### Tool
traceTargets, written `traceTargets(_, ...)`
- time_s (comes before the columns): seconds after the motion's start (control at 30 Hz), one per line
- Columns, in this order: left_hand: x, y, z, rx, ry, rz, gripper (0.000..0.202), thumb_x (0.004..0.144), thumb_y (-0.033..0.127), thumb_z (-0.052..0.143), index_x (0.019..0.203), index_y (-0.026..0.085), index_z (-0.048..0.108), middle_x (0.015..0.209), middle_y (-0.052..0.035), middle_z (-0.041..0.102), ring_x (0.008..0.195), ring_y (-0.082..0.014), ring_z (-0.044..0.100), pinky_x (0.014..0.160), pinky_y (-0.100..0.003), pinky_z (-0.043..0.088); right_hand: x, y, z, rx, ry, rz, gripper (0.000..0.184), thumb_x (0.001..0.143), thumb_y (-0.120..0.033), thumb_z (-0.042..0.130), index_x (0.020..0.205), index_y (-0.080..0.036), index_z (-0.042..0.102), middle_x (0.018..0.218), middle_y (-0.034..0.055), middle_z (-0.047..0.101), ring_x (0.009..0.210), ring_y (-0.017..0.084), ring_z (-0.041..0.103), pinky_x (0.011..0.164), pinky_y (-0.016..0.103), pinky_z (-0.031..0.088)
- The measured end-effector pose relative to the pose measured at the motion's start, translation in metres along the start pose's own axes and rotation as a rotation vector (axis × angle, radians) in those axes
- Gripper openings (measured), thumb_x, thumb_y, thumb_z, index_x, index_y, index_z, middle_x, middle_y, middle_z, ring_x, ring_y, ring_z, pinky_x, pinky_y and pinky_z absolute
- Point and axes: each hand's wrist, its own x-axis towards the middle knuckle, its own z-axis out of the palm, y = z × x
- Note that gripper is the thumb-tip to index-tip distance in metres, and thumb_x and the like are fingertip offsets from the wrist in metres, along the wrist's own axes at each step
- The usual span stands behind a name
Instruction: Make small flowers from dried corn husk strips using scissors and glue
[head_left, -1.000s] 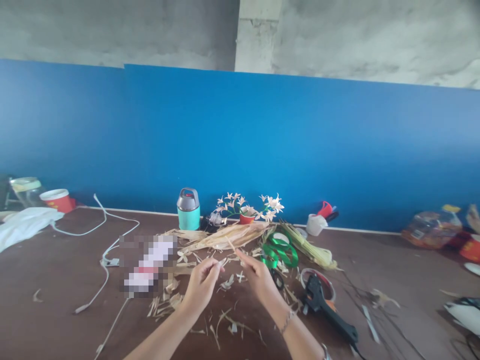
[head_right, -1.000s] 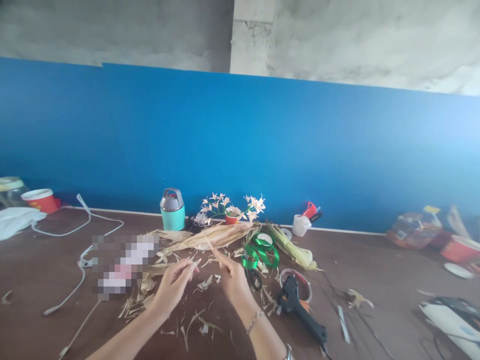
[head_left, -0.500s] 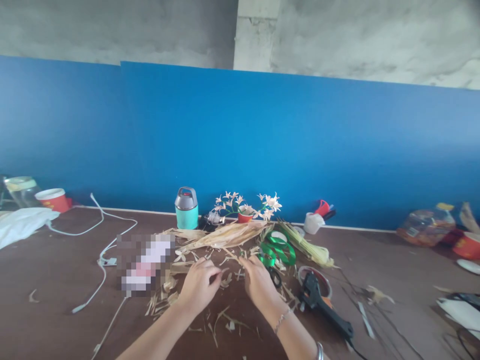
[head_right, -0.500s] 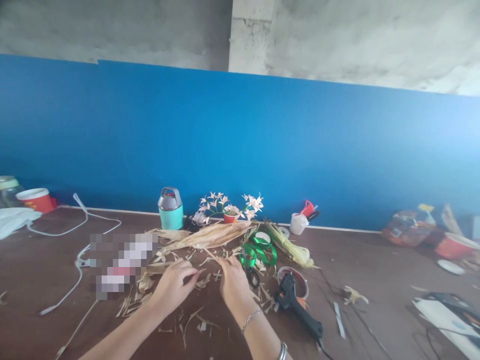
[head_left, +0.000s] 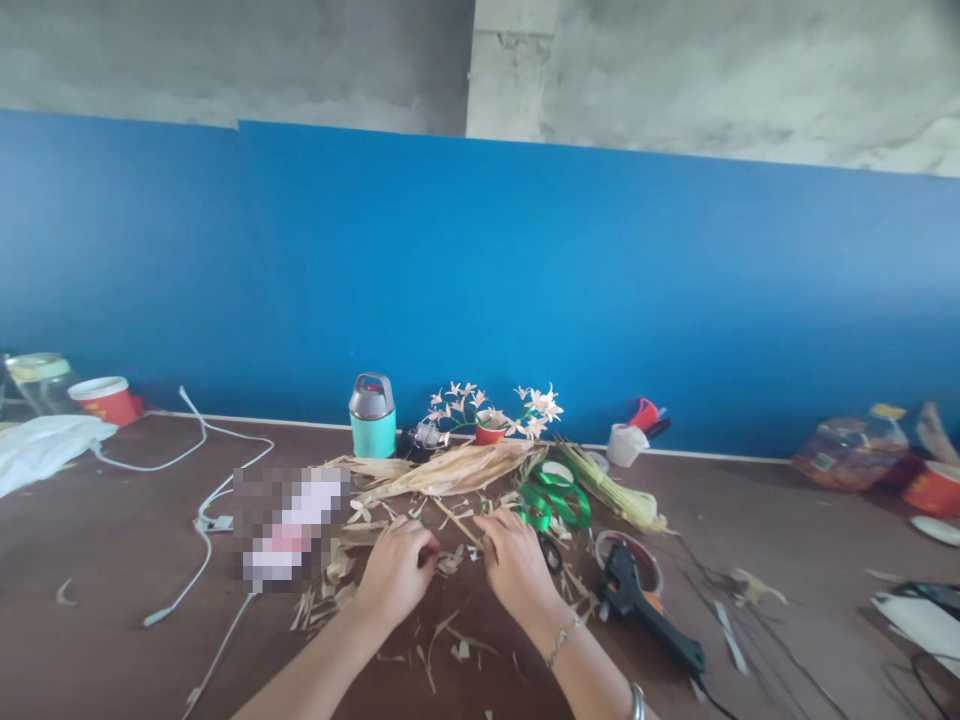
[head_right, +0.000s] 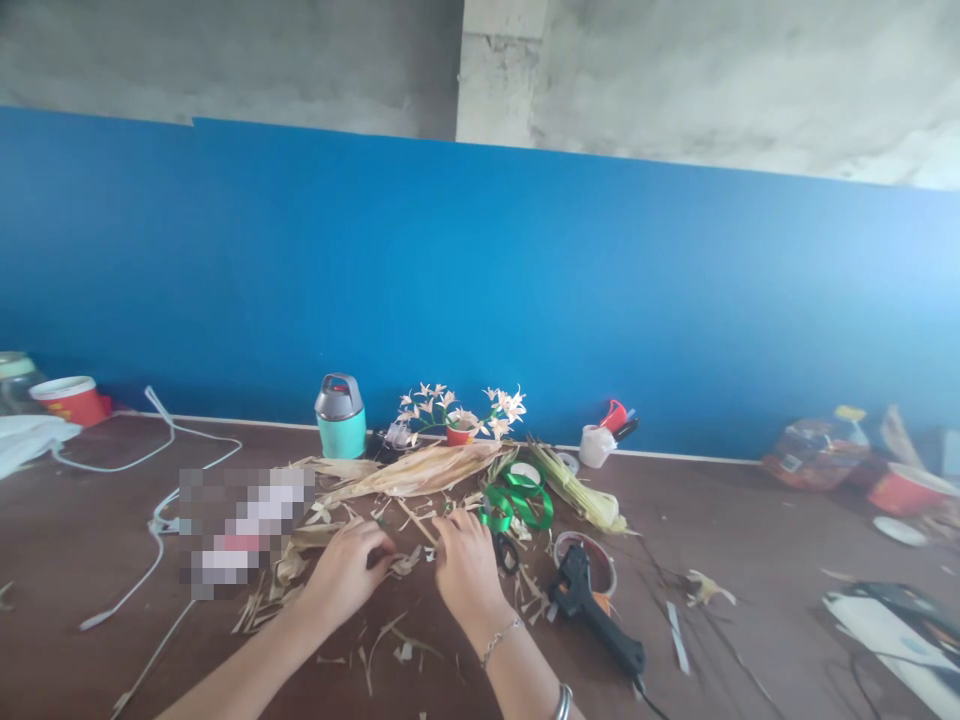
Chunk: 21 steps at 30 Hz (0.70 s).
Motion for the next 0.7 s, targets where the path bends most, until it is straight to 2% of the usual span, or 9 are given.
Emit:
traceTargets(0.13, 0.0002, -0.0009, 0.0, -0.023, -0.011, 0.01, 0.019, 0.067, 0.004, 0.053, 0.067, 0.02, 0.064, 0.069, -0.0037, 0.064, 0.074, -0.0202, 0.057, 0.074, -0.032, 0.041, 0.0, 0.0013, 0.0012, 0.0, -0.002, 0.011, 0.036, 0.077, -0.004, 0.041, 0.101, -0.02, 0.063, 0.092, 0.0074, 0.062, 0.093, 0.02, 0.054, 0.079, 0.029, 0.037)
traceTargets(0.43, -0.0001, -0.001, 0.0019, -0.019, -0.017, 0.006, 0.021, 0.068, 0.004, 0.051, 0.07, 0.019, 0.065, 0.072, -0.0052, 0.064, 0.076, -0.021, 0.058, 0.071, -0.031, 0.044, -0.001, 0.0, 0.0016, 0.004, -0.008, 0.01, 0.034, 0.079, -0.005, 0.041, 0.099, -0.02, 0.064, 0.092, 0.0063, 0.064, 0.091, 0.019, 0.056, 0.077, 0.029, 0.035)
traceTargets(0.7, -0.0018, -0.008, 0.0076, -0.045, 0.051, 0.029, 0.026, 0.071, 0.003, 0.046, 0.081, 0.018, 0.066, 0.079, -0.0058, 0.067, 0.082, -0.0215, 0.059, 0.081, -0.037, 0.044, -0.0003, 0.002, 0.0046, -0.002, -0.023, 0.014, 0.033, 0.079, -0.006, 0.042, 0.099, -0.022, 0.063, 0.091, 0.0054, 0.064, 0.09, 0.019, 0.056, 0.077, 0.029, 0.034)
